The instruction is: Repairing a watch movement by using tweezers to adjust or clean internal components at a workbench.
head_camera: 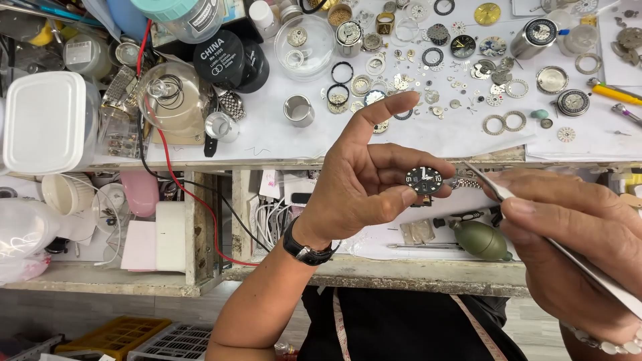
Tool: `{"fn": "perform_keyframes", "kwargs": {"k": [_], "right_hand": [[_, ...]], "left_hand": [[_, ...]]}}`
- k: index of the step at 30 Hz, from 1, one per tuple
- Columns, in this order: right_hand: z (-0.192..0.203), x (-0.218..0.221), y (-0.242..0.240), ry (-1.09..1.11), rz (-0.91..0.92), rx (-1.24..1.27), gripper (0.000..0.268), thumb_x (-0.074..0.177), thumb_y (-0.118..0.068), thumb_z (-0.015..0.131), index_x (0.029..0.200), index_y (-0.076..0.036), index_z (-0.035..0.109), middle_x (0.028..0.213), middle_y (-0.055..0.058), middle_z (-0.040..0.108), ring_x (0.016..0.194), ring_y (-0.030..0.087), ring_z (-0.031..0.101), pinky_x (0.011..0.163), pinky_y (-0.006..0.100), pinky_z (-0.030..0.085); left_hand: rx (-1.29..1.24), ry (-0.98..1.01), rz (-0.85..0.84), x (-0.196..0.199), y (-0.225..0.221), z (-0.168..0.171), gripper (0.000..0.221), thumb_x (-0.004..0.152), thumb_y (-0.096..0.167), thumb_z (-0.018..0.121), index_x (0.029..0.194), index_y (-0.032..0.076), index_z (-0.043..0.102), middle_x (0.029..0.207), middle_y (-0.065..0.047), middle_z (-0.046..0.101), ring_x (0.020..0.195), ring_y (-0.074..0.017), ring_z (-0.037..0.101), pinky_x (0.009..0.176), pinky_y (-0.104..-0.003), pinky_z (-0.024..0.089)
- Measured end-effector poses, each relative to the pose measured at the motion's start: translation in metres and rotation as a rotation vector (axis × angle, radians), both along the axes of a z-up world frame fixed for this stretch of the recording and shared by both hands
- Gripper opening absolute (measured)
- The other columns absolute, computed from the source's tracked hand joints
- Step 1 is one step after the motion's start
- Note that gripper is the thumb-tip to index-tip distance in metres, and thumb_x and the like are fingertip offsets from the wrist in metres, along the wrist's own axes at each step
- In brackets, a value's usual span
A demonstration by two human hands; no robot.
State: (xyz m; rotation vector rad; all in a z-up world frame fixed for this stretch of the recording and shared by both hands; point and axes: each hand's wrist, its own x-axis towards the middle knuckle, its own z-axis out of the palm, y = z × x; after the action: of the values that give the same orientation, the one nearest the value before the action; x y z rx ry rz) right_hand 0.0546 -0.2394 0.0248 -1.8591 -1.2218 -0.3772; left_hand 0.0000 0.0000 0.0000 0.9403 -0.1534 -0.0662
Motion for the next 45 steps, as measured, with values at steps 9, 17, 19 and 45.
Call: {"fn": "perform_keyframes", "kwargs": {"k": [9,17,19,45], "right_hand": [[-0.047,-0.002,-0.001,0.1,-0.093,0.171,0.021,0.096,0.009,0.07,0.114,0.009,0.06,0.115,0.034,0.064,0.112,0.047,0.075,0.104,0.052,0.065],[-0.085,0.013,0.009,0.19,-0.065,0.3,0.017,0.098,0.001,0.062,0.112,0.008,0.058,0.108,0.033,0.068,0.105,0.046,0.076,0.103,0.055,0.066],[-0.082,0.016,0.012,0.186,-0.064,0.286,0.016,0.099,0.0,0.059,0.113,0.008,0.057,0.11,0.034,0.068,0.107,0.048,0.075,0.103,0.055,0.066],[-0.109,0.053,0.02,-0.107,0.001,-0.046,0.021,0.095,0.005,0.072,0.113,0.007,0.06,0.11,0.03,0.071,0.102,0.044,0.071,0.093,0.053,0.059]], "left_hand": [[0.478,-0.068,0.2,0.007,-0.004,-0.009,0.08,0.089,0.001,0.078,0.155,0.011,0.035,0.124,-0.012,0.075,0.092,-0.0136,0.072,0.084,-0.026,0.064],[0.554,-0.052,0.207,0.024,-0.004,-0.013,0.073,0.092,0.0,0.073,0.154,0.011,0.036,0.129,-0.012,0.075,0.068,-0.0059,0.059,0.056,-0.017,0.044],[0.714,-0.064,0.214,0.029,-0.002,-0.01,0.074,0.092,0.003,0.076,0.154,0.013,0.036,0.129,-0.008,0.076,0.069,-0.0052,0.058,0.06,-0.016,0.049],[1.42,-0.291,0.34,0.047,0.017,-0.06,0.086,0.108,0.014,0.086,0.167,0.023,0.024,0.15,0.004,0.074,0.067,-0.0044,0.051,0.076,-0.02,0.062]]}}
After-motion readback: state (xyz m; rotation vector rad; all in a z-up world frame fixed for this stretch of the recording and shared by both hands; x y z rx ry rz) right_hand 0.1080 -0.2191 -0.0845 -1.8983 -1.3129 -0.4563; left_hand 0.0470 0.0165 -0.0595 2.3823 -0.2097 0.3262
